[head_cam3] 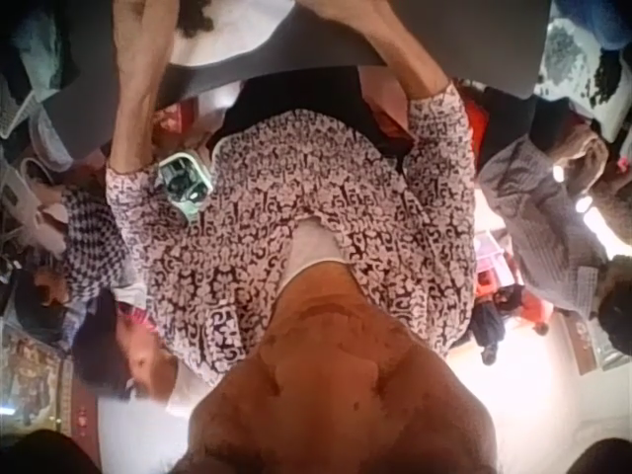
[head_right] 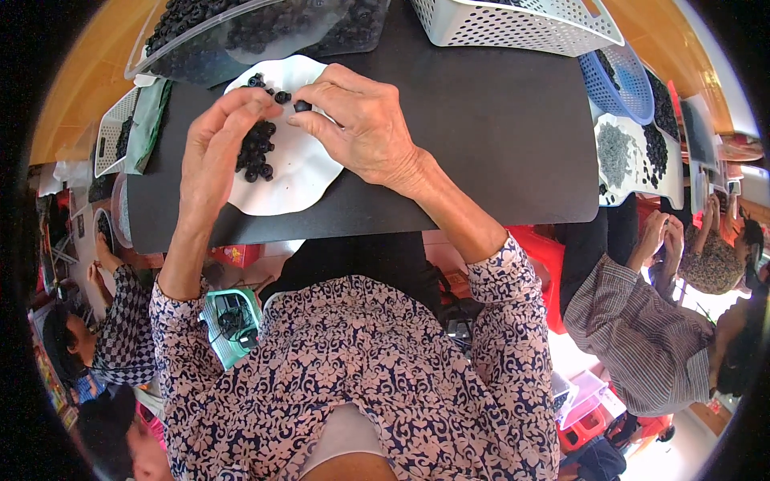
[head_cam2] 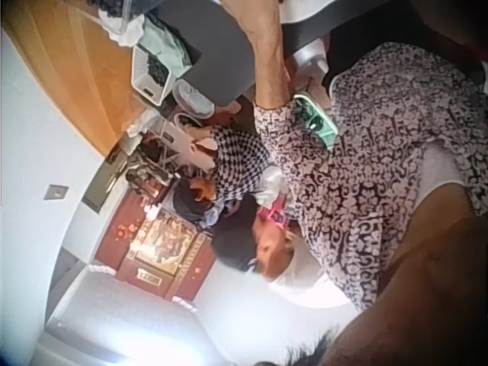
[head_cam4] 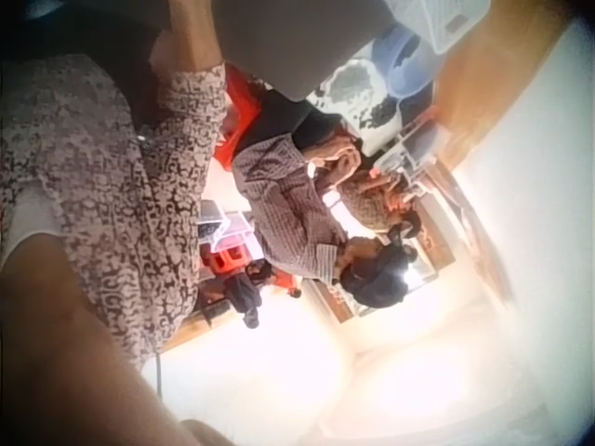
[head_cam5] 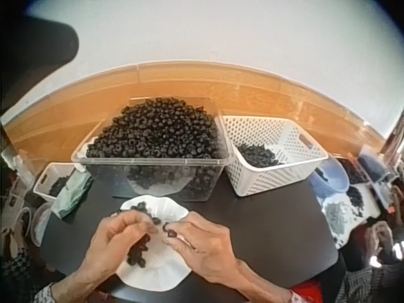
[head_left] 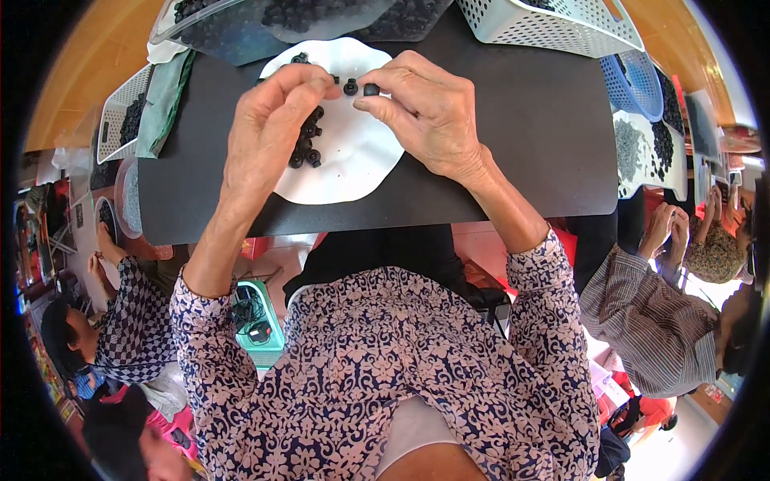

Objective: The person assembles small black plastic components by taking pieces from a plate and fitting them together by hand.

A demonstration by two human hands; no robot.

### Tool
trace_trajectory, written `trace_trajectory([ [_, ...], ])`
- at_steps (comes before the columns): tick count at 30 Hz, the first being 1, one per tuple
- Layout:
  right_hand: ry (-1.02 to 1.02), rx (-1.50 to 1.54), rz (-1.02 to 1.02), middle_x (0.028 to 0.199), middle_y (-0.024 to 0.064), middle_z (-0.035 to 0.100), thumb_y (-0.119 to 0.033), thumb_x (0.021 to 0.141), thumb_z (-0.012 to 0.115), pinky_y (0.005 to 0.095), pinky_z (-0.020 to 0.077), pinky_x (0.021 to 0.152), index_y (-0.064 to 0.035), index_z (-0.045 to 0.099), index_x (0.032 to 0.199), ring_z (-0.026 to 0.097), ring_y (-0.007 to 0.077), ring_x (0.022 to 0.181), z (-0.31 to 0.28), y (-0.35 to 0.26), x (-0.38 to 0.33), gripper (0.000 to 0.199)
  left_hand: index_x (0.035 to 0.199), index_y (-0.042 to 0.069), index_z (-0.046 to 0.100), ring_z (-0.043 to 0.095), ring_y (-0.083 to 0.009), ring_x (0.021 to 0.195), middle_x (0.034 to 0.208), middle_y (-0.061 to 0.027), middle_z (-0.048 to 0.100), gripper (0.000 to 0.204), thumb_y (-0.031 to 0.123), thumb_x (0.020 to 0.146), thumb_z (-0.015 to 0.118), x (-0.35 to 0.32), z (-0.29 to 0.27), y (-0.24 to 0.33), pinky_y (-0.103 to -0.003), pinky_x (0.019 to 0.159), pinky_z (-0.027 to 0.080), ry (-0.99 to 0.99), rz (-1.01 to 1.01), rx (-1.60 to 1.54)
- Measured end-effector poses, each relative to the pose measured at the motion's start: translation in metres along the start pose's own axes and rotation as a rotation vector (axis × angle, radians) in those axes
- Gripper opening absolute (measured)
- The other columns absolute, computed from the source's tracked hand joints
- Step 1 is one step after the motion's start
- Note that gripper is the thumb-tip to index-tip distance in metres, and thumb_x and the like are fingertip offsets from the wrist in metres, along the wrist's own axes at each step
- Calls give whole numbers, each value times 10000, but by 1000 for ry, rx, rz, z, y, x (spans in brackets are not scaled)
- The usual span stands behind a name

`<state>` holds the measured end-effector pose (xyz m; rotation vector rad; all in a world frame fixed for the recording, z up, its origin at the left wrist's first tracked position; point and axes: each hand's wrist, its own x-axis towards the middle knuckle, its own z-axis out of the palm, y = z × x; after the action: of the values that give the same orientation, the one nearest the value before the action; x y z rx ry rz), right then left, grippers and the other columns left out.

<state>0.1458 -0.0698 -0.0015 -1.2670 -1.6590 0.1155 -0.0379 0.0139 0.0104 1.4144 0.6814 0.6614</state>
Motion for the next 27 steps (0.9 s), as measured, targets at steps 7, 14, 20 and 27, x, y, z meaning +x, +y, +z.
trace_trajectory([
  [7,10,324,337,708,-12,571,-112,826,714,211,412,533,-14,675,989,530,69,613,-9,-2,6,194,1036,5,639,543,-277,1005,916,-105,620,235,108,826,621,18,4,3,-340,880,445,-4,549,927],
  [14,29,841,676,751,-23,601,-118,892,622,196,424,574,-10,657,982,503,39,636,-20,5,9,145,953,0,626,505,-350,1045,940,-147,596,193,90,783,640,38,15,-13,-412,929,419,-135,647,1255],
  [20,5,387,358,715,-42,536,-93,824,672,212,395,516,-19,649,998,448,38,584,-10,7,8,191,1043,34,624,568,-197,934,883,-75,612,233,81,815,621,28,13,-1,-319,820,455,-42,371,684],
  [27,-97,105,209,742,16,504,-78,734,734,261,425,525,-77,658,1027,475,119,578,-7,-3,8,303,1263,42,506,564,-93,840,856,12,608,425,118,860,615,14,18,4,-241,758,452,-8,62,43],
])
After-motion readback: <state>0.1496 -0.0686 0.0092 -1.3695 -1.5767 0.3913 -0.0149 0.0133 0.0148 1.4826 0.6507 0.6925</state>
